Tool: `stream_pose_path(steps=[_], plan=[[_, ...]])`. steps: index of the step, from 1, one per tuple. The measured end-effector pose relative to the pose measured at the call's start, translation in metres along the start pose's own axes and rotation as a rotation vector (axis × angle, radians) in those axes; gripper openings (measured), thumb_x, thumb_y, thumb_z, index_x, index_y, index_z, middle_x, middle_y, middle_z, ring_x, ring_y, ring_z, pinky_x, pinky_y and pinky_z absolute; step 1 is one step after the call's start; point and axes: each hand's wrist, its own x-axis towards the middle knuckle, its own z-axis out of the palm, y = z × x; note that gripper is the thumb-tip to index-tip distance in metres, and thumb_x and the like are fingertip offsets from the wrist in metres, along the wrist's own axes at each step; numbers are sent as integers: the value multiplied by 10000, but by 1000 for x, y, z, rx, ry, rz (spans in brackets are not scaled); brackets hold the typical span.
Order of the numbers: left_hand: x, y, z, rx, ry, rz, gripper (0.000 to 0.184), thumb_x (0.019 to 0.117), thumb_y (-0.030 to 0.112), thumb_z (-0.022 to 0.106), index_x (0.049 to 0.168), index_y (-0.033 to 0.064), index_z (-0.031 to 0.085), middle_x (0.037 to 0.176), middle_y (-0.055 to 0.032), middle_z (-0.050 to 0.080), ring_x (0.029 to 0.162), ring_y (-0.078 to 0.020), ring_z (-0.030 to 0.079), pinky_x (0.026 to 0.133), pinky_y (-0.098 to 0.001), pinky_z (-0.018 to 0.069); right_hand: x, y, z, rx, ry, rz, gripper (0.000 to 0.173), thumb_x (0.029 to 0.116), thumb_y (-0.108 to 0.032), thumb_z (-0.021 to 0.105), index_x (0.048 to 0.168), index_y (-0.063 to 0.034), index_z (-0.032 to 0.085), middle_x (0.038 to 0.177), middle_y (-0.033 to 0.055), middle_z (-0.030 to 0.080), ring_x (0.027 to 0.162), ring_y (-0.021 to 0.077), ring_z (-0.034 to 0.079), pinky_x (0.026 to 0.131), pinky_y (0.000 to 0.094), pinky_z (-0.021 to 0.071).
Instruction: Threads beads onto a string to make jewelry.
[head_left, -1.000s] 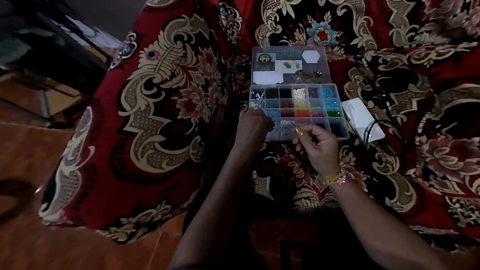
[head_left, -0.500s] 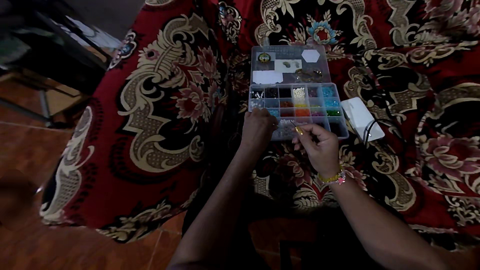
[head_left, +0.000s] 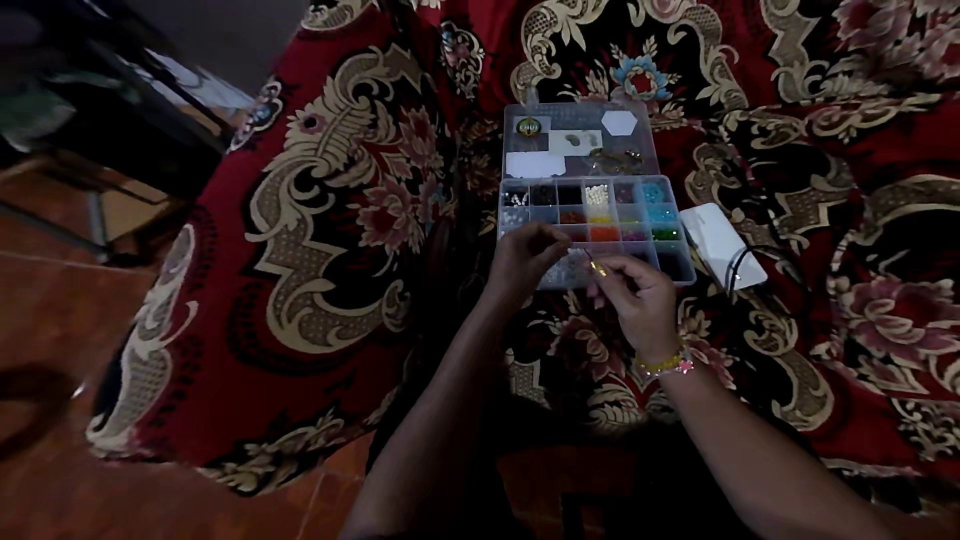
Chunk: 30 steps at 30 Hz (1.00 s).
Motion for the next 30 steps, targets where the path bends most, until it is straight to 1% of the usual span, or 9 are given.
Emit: stream_pose_path(steps=[2,4,5,7,9,12,19,27,30], plan=[[-3,4,3,-373,-56,-141,117,1002,39,589,1092,45,664,986,-30,698,852,-103,676,818,-297,581,0,0,0,54,12,47,138,973,-52,611,1005,-2,737,799,-3,705,587,14,603,538,172,536],[-2,5,9,-609,-81,-249,156,1010,7,563,1125,26,667,947,-28,700,814,-98,679,810,-277,586,0,-1,0,65,15,72,142,969,-54,608,1009,-6,736,758,-22,689,554,-1,576,506,157,506],[-2,5,12,-675,-95,-287,161,1018,4,544,1122,25,664,926,-24,698,798,-90,674,797,-261,583,0,-2,0,59,20,85,142,964,-59,611,1001,-10,738,741,-35,680,546,-10,567,496,150,494],[-3,4,17,-755,-129,-327,163,1036,8,501,1069,33,659,889,-16,689,774,-79,663,770,-237,576,-1,-3,1,68,30,96,141,959,-62,613,985,-13,742,723,-46,675,543,-19,558,493,144,479],[-3,2,20,-831,-173,-340,189,1052,26,473,1016,47,657,885,-9,685,781,-77,662,795,-242,576,-1,-4,2,77,36,99,138,959,-66,609,960,-20,740,712,-52,672,543,-23,559,494,139,478],[-4,1,22,-871,-225,-353,226,1070,59,439,996,75,652,911,4,685,792,-71,661,809,-246,573,-2,-4,2,87,35,100,126,953,-66,610,928,-33,730,709,-53,670,552,-17,568,507,144,487],[-3,1,22,-866,-258,-355,230,1071,66,439,991,78,653,910,-3,689,798,-81,665,807,-253,574,-1,-3,2,96,45,120,120,942,-73,609,868,-60,703,695,-53,655,531,-14,551,483,145,466],[-5,3,23,-865,-246,-366,258,1071,45,395,980,71,635,886,0,679,805,-89,669,816,-269,579,-2,-1,2,2,62,95,98,928,-83,620,864,-63,692,691,-70,648,552,-29,568,502,140,480],[-5,5,24,-859,-239,-371,267,1078,60,402,973,72,647,887,-4,694,799,-89,677,810,-266,582,-2,-2,3,6,71,103,94,927,-78,623,866,-59,692,688,-66,647,547,-29,565,496,138,476]])
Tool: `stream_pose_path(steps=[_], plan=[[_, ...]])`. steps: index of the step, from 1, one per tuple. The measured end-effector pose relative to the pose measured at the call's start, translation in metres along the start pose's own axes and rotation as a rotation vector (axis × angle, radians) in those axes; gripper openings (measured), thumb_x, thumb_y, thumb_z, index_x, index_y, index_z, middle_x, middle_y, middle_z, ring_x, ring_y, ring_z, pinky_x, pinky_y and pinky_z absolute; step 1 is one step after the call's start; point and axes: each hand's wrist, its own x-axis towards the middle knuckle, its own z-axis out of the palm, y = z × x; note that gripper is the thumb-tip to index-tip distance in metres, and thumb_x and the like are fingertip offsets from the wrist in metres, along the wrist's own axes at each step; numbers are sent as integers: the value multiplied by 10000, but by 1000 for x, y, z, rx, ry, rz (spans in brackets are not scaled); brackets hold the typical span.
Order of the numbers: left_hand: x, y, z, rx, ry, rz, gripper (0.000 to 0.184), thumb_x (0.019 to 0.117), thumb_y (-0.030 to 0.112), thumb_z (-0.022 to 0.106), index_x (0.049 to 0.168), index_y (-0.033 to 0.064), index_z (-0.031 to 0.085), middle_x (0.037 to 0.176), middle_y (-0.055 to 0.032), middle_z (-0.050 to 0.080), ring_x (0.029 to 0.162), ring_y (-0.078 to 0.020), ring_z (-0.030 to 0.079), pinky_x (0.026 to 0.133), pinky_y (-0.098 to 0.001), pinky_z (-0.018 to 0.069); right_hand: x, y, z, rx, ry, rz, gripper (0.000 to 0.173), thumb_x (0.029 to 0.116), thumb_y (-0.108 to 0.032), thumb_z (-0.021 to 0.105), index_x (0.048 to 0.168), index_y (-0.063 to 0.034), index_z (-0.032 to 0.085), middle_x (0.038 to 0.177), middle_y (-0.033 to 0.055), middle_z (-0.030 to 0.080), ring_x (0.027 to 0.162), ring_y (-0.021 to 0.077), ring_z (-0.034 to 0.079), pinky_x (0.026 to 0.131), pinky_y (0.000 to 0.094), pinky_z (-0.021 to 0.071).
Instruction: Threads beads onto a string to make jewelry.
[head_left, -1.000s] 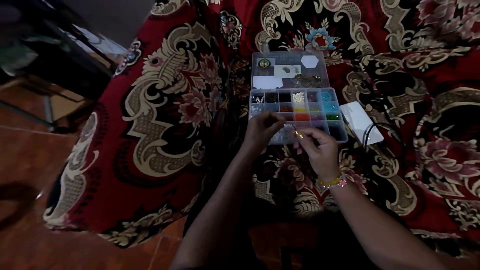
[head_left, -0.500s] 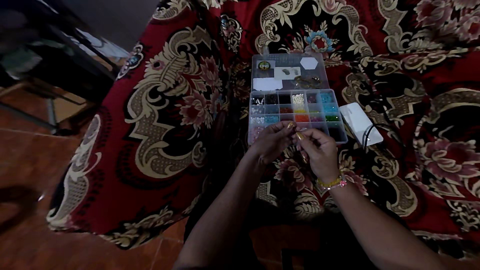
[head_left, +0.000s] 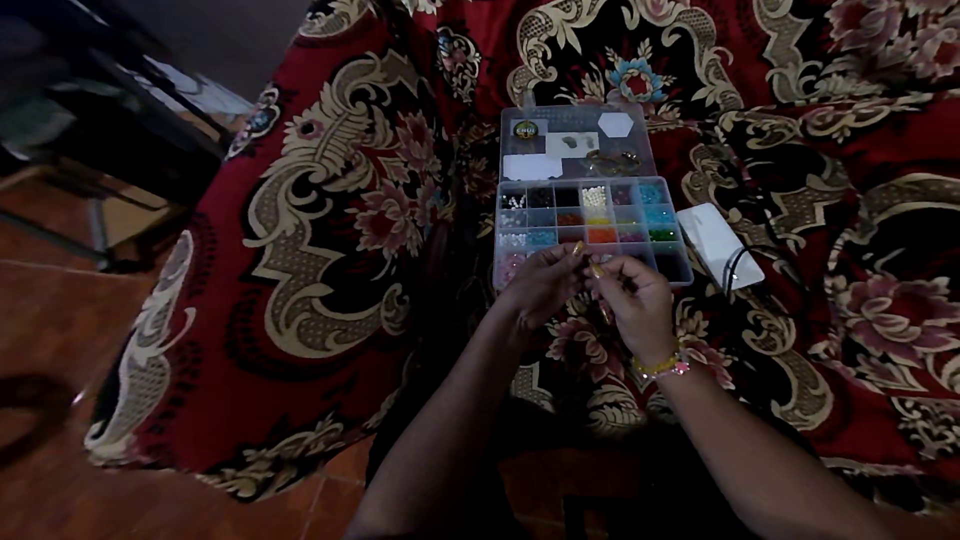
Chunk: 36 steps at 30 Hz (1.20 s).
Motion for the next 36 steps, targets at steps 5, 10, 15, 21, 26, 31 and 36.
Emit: stream_pose_path(steps=[5,10,15,21,26,31,36], plan=[[0,-1,1,-2,19,-7,260,1082,68,403,982,73,642,908,-15,699,799,-91,680,798,-258,581,0,1,0,2,9,-9,94,926,-85,627,861,-65,691,687,-68,644,546,-24,566,493,142,479],[0,-2,0,-26,-12,-5,237,1077,73,415,996,81,637,924,-8,687,811,-85,671,803,-255,575,0,3,-1,-22,3,-30,96,925,-93,631,870,-58,701,696,-63,652,557,-25,572,505,141,482],[1,-3,-2,-30,-31,-4,228,1074,83,429,983,88,639,911,-4,688,803,-87,670,801,-262,574,1,3,-1,-17,-4,-49,99,922,-85,631,852,-59,696,688,-65,648,551,-26,567,492,140,474],[2,-3,-5,-42,-49,-11,226,1064,68,438,985,87,649,914,-10,697,802,-90,676,800,-263,577,0,3,0,-5,-7,-53,94,917,-80,632,854,-56,697,680,-69,642,540,-33,555,489,133,467],[2,-5,-6,-26,-58,-7,237,1067,75,432,968,97,646,928,-7,700,808,-84,678,797,-261,580,0,3,-1,-24,-3,-51,97,913,-86,628,853,-61,701,690,-71,647,560,-35,566,508,134,475],[1,-3,-6,-12,-67,-6,242,1068,82,432,963,105,650,928,1,700,828,-85,678,815,-262,574,0,1,-1,-23,-3,-46,97,911,-87,628,849,-64,699,679,-72,641,554,-32,561,500,135,469],[1,-2,-4,13,-57,4,240,1061,67,443,958,93,657,897,2,696,804,-79,672,804,-258,576,0,1,-1,-11,-6,-47,96,911,-80,625,852,-61,698,678,-71,642,554,-30,564,503,136,472]])
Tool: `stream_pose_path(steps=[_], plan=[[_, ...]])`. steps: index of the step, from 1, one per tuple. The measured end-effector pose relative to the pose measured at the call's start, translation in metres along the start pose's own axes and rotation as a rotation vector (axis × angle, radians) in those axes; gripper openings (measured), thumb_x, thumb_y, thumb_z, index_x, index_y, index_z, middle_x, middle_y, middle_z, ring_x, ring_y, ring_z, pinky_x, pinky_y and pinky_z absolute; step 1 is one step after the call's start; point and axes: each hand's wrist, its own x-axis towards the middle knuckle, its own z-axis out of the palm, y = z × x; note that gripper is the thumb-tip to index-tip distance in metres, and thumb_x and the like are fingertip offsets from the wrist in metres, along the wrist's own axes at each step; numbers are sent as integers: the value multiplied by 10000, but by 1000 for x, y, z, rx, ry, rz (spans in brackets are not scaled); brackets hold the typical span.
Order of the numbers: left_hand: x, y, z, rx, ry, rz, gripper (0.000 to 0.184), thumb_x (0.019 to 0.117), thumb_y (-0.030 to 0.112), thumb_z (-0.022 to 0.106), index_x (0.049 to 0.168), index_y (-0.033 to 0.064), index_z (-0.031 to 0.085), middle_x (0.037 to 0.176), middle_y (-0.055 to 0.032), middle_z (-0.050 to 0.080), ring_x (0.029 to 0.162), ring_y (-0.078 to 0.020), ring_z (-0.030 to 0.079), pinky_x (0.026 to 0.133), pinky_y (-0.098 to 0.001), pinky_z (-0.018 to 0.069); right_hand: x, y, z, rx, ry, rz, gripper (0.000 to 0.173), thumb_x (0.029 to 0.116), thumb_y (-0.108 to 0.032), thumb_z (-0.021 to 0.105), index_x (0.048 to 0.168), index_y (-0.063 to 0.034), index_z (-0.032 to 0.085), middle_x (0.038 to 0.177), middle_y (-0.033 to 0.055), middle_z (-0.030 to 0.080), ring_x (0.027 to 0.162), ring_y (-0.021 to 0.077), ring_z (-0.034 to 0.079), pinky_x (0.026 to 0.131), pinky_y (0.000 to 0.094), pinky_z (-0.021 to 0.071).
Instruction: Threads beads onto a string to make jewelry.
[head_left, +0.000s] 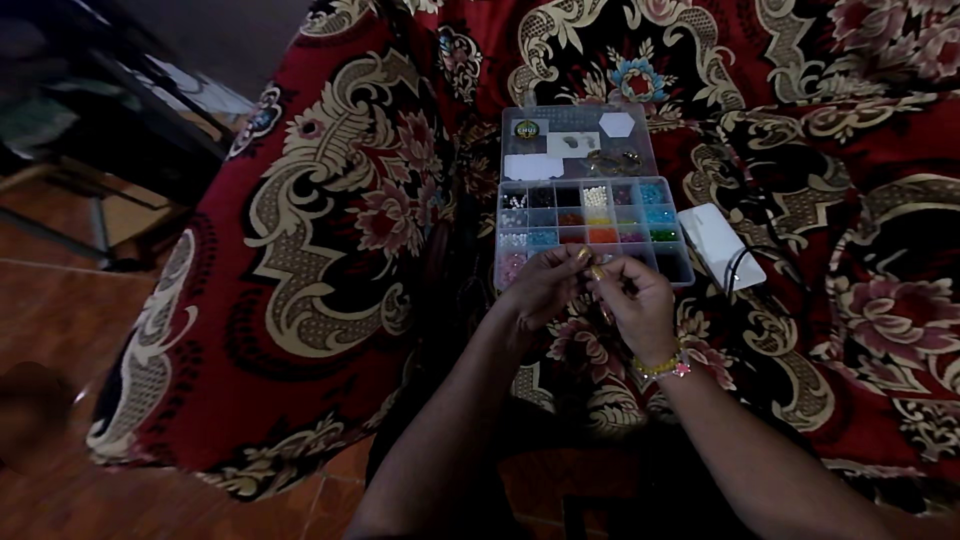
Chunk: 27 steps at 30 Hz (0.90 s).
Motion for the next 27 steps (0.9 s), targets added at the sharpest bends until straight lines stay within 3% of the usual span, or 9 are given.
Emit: stream_pose_path(steps=[4,9,13,18,20,22,24,27], plan=[[-2,4,1,143,37,58,206,1030,9,483,951,64,665,886,-9,700,801,-85,674,805,-263,579,0,-2,-1,1,-34,27,140,964,-95,605,864,-43,688,690,-52,647,542,-17,568,492,146,485],[-4,3,-9,366,20,206,83,947,6,644,942,52,713,954,-35,716,822,-80,661,787,-257,568,1,-3,-1,32,-65,93,160,998,-85,576,878,-43,672,693,-32,661,508,6,549,469,167,476],[-7,5,-7,466,17,314,72,961,57,653,965,75,723,950,-17,720,818,-72,670,767,-247,577,0,-5,0,66,-73,156,131,1002,-89,582,983,-15,689,715,-16,661,512,17,554,486,180,499],[-6,5,-4,530,67,445,76,987,143,641,1007,118,711,1021,12,712,897,-86,680,819,-284,587,1,-10,1,48,-109,185,110,994,-92,600,1014,-16,677,686,-14,623,520,21,547,500,191,498],[-6,7,-10,547,134,515,117,1013,165,595,1045,153,707,1081,47,708,975,-77,671,855,-296,577,4,-13,-2,-134,-169,79,135,976,-99,645,1062,-16,706,820,17,691,618,38,617,572,206,548],[-10,15,-15,594,212,591,145,1034,173,539,1079,155,676,1128,60,699,1022,-72,659,873,-302,564,16,-17,-14,-476,-213,-54,243,959,-186,692,1157,-50,729,1025,74,744,833,151,712,744,344,609],[-15,23,-19,691,304,690,151,1034,144,521,1092,114,658,1116,54,702,1008,-53,656,861,-273,556,35,-19,-38,-689,-165,-78,351,973,-234,683,1269,-47,699,1152,161,721,999,300,706,871,503,578],[-21,32,-21,863,485,744,116,1006,76,572,1075,5,633,1002,21,683,893,-2,643,821,-212,553,64,-22,-88,-781,-66,106,425,995,-239,647,1359,-21,619,1294,233,648,1195,402,626,1020,586,491]])
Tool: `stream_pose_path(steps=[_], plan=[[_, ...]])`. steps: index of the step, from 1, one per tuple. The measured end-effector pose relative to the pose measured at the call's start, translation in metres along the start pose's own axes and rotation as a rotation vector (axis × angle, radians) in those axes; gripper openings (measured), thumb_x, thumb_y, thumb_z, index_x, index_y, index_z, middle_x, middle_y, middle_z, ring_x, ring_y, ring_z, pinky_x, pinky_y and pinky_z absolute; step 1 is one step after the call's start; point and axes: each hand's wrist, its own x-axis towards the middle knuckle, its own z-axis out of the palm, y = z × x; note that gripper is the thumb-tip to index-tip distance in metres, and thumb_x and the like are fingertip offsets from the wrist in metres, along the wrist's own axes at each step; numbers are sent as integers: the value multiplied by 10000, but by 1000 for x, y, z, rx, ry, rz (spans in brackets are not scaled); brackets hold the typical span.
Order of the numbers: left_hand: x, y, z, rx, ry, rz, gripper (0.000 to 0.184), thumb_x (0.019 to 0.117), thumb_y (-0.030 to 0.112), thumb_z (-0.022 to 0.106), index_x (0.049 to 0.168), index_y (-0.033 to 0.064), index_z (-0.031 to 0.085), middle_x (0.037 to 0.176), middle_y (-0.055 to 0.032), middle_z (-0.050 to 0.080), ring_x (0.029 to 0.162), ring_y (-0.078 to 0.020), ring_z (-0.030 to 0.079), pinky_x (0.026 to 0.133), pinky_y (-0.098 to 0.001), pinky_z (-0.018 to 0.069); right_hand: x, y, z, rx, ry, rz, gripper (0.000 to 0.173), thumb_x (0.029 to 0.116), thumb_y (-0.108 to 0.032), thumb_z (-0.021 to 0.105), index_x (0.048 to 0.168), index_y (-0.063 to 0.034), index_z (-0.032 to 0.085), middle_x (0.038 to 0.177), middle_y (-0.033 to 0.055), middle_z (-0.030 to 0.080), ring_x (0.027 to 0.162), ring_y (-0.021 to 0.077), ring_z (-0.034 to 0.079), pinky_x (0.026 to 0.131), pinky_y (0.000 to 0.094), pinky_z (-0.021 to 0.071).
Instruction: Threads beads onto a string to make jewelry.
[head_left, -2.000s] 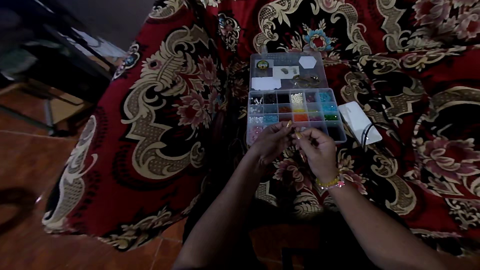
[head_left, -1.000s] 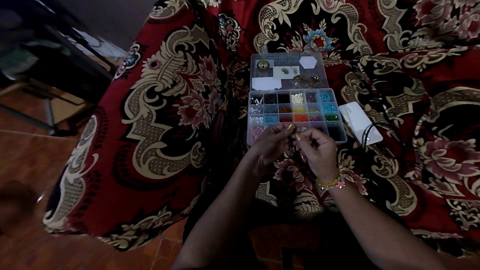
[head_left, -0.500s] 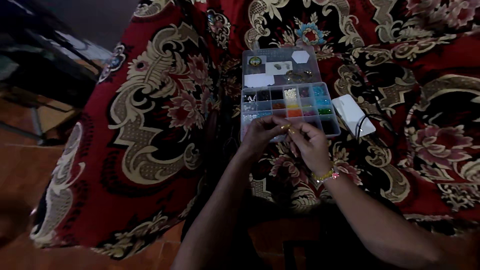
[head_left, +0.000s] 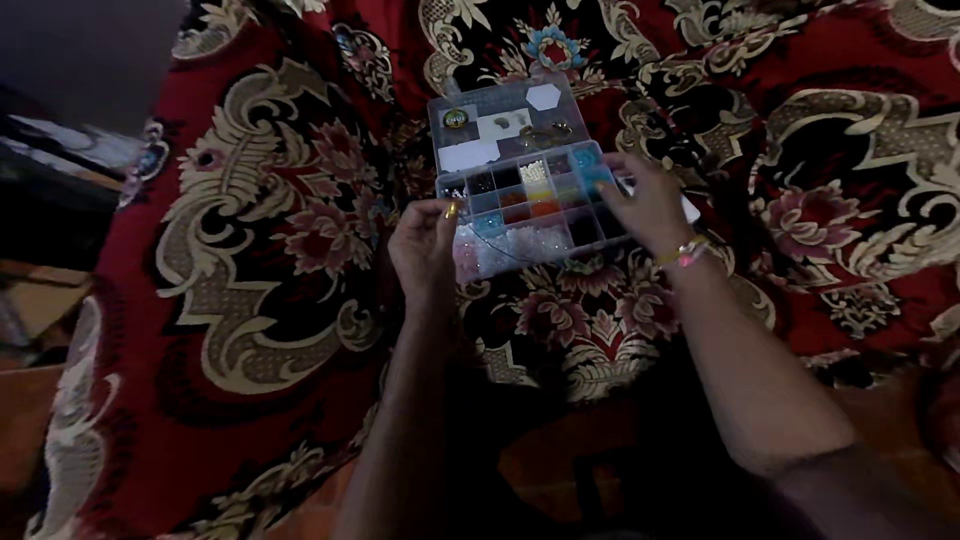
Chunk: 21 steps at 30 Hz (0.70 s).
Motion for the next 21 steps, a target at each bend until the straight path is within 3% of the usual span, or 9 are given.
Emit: stream_pose_path(steps=[2,6,8,11,14,15,17,21], plan=[[-2,2,-5,179,-14,-41,139,1000,87,589,1078,-13,645,983,-33,693,864,-22,649,799,-216,550,8,20,-21,-122,-11,129,479,972,-249,690,1374,-4,605,1337,286,603,1253,487,559,1039,658,436],[-6,-3,-8,524,-171,-84,212,1006,120,603,1130,-24,696,1071,-201,714,987,-323,689,902,-537,528,6,56,-23,-289,-145,407,771,870,-342,812,1498,-28,495,1505,352,421,1393,592,359,1029,792,330],[-8,-3,-3,604,-185,-119,221,1008,151,627,1133,-11,712,1105,-222,709,1064,-401,663,965,-601,486,8,67,-13,-299,-120,447,853,838,-373,839,1525,-38,461,1538,353,369,1425,594,298,1030,814,298],[-13,3,-3,554,-74,-95,223,1015,131,603,1139,-30,695,1089,-224,684,948,-341,656,885,-513,520,9,70,-6,-280,-68,435,858,817,-410,848,1470,23,500,1512,354,403,1423,575,321,1052,787,309],[-16,22,-5,176,-29,-30,178,1040,70,518,1145,-46,603,1021,-110,709,734,-104,644,686,-281,545,-4,69,-12,-251,-10,421,879,746,-382,902,1398,83,540,1440,392,456,1364,583,400,1074,732,351],[-17,30,-6,6,-58,30,142,1048,57,489,1133,-26,565,981,-65,718,713,-67,661,664,-249,563,-11,66,-16,-238,22,422,889,723,-373,917,1390,85,548,1428,401,462,1351,590,409,1078,726,352],[-19,51,-8,-233,-116,131,124,1059,56,436,1130,8,525,964,-32,726,796,-110,720,751,-308,614,-28,54,-35,-187,84,437,911,724,-353,922,1422,73,519,1447,425,412,1352,609,385,1077,731,350],[-11,97,-24,-265,-64,294,159,1080,85,390,1148,-2,505,1049,-64,726,964,-169,719,891,-382,593,-72,31,-86,-147,217,379,873,767,-338,887,1433,67,492,1330,427,522,1244,617,497,1014,761,384]])
